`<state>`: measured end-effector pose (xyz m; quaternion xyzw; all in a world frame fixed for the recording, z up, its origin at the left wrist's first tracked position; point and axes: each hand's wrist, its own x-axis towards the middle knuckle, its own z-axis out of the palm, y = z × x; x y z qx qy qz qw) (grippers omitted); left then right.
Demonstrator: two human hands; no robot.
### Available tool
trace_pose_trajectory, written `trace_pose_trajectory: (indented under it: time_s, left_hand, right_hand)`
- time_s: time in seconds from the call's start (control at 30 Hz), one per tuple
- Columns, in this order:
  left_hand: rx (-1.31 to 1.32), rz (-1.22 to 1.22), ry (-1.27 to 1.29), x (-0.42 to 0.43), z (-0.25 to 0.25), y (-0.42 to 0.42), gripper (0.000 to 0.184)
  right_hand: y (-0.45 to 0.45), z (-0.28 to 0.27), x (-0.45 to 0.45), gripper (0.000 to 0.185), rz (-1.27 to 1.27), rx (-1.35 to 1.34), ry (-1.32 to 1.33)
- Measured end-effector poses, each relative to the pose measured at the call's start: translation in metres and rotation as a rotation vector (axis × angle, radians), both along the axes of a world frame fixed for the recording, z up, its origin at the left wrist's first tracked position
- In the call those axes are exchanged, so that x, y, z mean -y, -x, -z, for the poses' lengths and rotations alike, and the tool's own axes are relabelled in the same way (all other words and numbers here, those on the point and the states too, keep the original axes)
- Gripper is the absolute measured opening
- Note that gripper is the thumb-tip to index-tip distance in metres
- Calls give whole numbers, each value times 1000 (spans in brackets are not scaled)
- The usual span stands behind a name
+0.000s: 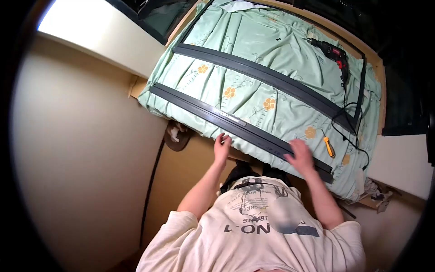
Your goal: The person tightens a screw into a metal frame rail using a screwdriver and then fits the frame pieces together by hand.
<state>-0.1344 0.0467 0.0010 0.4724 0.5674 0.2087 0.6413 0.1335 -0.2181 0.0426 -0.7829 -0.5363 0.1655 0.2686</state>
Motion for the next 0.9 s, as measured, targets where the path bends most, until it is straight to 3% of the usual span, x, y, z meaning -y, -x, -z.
trace_pose_trajectory:
  time_s: [0.07,0.13,0.17,0.27,0.33,0.4,0.5,0.6,0.67,0.77,0.83,0.9]
  left_hand:
    - [173,-134,236,-16,6,-10,58]
    - [245,-276,348,-23,-5,-26,40]
    - [260,-275,356,-27,1,-29,40]
    - [404,-321,498,-37,20,-33,27]
    - [367,-432,613,-41,-3,-43,11]
    - [405,-422,620,-45,-6,-49,14]
    - [199,-451,477,-51,12,-62,17]
    - [172,-537,438,-46,8,-77,18]
    - [197,-596,422,-43,4,-79,16]
    - [239,-505,365,-37,3,-72,14]
    - [305,-505,357,-31,-13,-66,17]
    - [378,-507,351,-29,-18,-57,21]
  right_hand:
    - [39,-2,-37,73,-45,165,64]
    - [57,9,-55,76,-18,264,115]
    - [59,13,-61,80,7,348,151]
    - [58,13,-71,80,-32,350,243]
    - [50,12,-70,78,-64,317,251]
    - [42,13,-72,75,-98,284,262]
    - [37,9,-76,65,-142,226,239]
    - [58,9,-95,66,-142,400,238]
    - [72,12,-115,70,-132,383,149]
    - [83,5,-149,62,-118,409,141]
    - [83,6,-163,56,-55,274,261]
    - [72,2,-158,55,-61,231,171]
